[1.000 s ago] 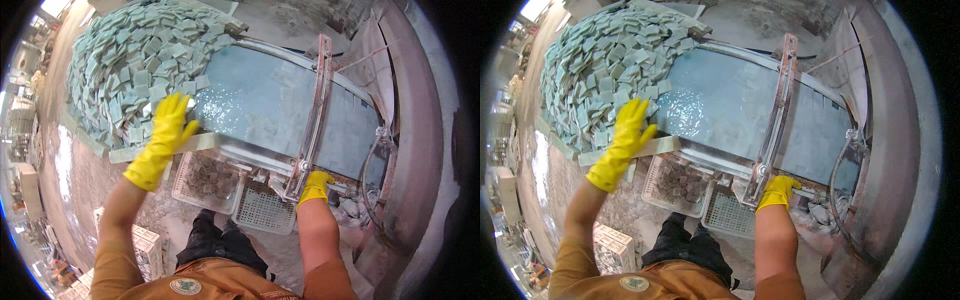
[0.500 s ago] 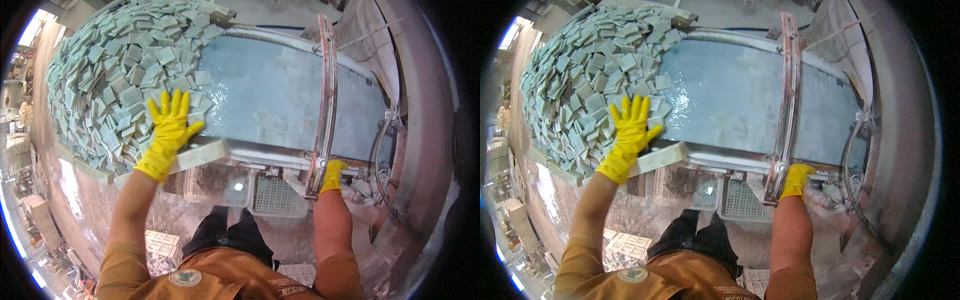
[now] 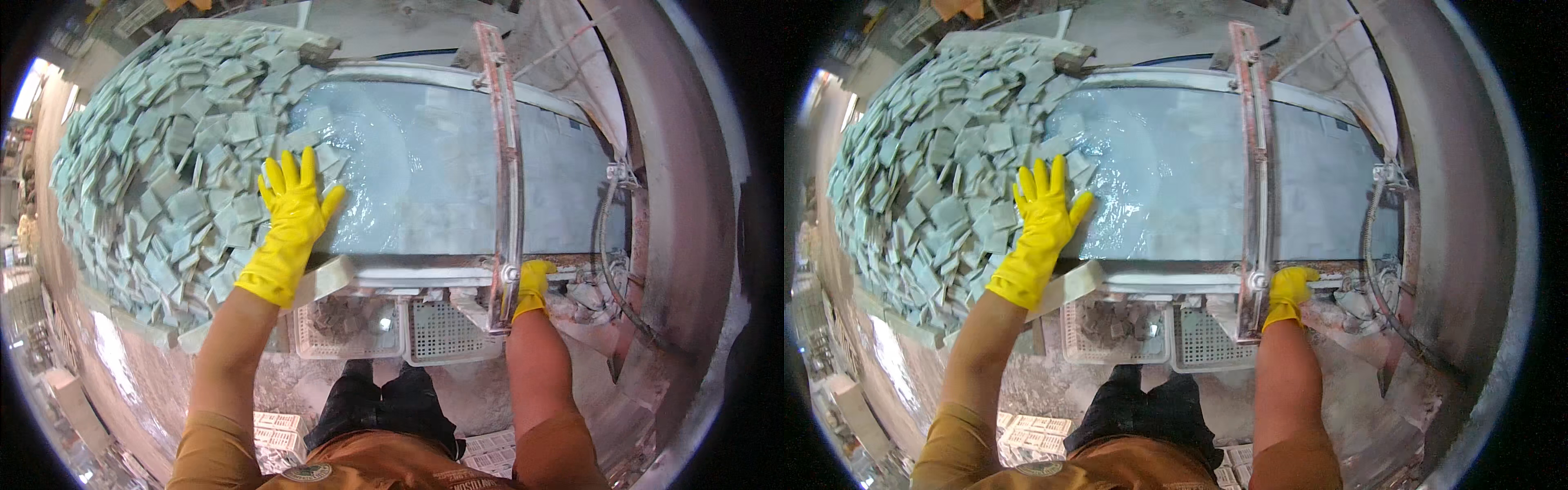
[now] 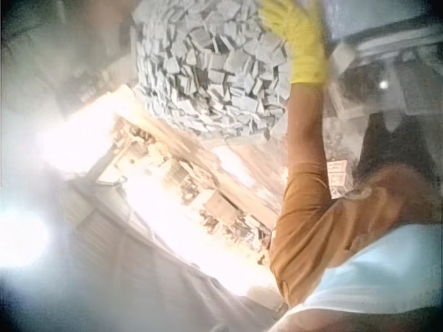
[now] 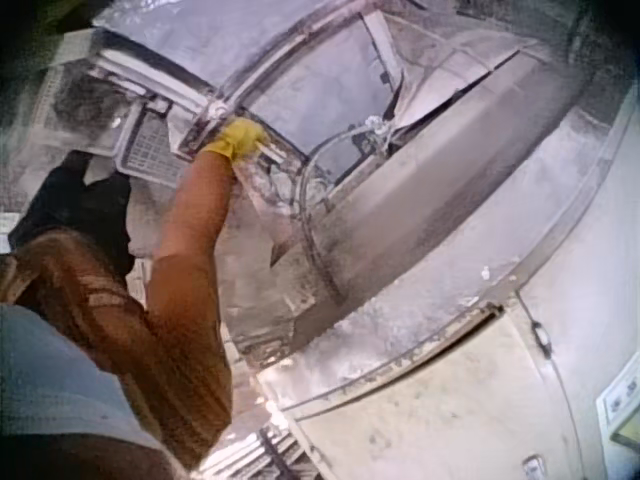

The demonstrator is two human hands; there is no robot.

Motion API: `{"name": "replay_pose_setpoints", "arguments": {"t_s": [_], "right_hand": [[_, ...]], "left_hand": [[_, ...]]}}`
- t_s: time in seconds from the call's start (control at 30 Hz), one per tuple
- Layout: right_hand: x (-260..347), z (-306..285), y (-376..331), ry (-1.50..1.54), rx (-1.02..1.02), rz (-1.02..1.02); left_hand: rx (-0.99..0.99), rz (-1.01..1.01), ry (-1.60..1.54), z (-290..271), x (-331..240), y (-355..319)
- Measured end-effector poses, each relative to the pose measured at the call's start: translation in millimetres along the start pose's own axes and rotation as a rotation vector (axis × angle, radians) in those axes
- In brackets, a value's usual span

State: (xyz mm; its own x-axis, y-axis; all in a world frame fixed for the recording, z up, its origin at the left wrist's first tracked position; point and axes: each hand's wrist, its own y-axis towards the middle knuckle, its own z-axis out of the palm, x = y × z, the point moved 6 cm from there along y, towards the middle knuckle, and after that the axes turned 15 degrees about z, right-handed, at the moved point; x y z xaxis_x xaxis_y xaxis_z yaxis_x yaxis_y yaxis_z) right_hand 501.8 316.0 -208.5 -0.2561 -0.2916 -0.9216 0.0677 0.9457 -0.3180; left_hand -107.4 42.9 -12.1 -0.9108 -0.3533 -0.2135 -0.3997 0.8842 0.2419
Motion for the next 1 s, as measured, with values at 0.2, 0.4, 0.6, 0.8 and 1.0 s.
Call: {"name": "replay_pose_setpoints", "arguments": {"t_s": [0.2,0.4,0.6,0.8,1.0], "right_hand": [[-8,-170,-111,0.17,0.215,-0.193],[28,-84,-75,-0.091,0.355,-0.008],[14,-134,-98,0.462,0.594,0.154],[-13,-129,-115,1.342,0.855,0.808],[-20,-123,-125,1.904,0.918,1.266]], "left_hand": [[0.146,0.1,-0.003,4,-5,48],[0.288,0.487,-0.046,-19,-27,27],[0.196,0.176,0.131,-7,-7,26],[0.23,0.108,0.202,-16,32,21],[0.228,0.301,0.024,-14,-33,14]]}}
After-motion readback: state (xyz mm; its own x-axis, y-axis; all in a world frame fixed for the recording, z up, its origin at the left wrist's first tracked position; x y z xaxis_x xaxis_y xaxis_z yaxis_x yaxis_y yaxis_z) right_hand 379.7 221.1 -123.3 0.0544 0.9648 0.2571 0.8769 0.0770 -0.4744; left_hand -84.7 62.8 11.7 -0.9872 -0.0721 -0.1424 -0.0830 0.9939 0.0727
